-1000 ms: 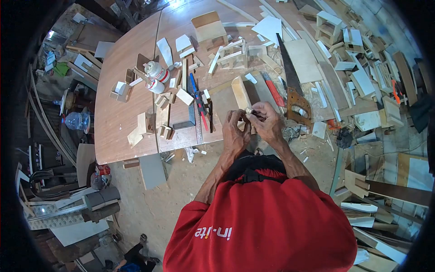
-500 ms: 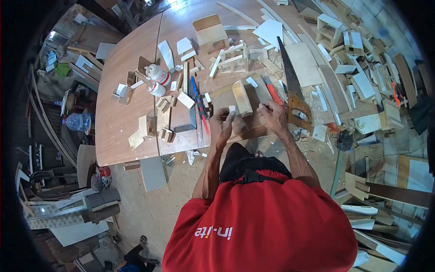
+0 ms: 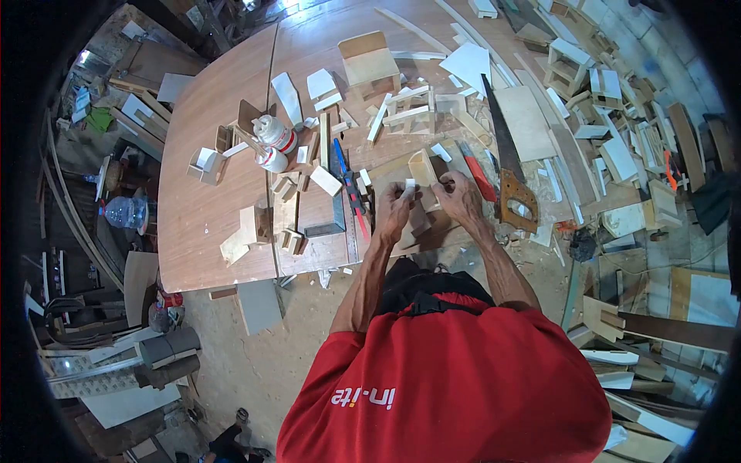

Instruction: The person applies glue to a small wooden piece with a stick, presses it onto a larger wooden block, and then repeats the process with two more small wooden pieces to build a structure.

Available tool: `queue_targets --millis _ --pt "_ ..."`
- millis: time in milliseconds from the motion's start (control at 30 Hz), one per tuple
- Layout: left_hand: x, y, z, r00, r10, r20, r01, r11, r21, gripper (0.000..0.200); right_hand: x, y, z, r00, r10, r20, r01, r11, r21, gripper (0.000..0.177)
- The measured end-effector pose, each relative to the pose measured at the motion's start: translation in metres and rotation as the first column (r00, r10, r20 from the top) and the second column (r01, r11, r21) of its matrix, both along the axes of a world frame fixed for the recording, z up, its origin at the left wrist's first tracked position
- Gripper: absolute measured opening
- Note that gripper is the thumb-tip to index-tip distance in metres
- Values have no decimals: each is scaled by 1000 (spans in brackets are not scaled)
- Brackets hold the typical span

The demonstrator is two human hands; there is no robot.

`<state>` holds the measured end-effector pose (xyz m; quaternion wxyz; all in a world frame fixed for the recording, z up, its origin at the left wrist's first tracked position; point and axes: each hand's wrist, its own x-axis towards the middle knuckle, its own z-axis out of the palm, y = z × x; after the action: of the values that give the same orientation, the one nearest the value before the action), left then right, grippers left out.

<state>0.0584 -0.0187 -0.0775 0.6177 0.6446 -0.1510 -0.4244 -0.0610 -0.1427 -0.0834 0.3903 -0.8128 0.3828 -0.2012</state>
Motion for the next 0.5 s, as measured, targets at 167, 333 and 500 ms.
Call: queue_targets --millis 167,333,500 --pt "8 -19 -11 988 -118 -99 117 993 -12 46 4 8 -1 999 -24 28 25 1000 -14 26" --pt "11 -23 -13 973 -20 -229 3 997 -74 34 7 20 9 999 -25 40 29 995 -99 27" --pt "17 -19 -15 900 5 -435 -81 984 -156 24 14 27 9 997 -22 71 16 996 87 30"
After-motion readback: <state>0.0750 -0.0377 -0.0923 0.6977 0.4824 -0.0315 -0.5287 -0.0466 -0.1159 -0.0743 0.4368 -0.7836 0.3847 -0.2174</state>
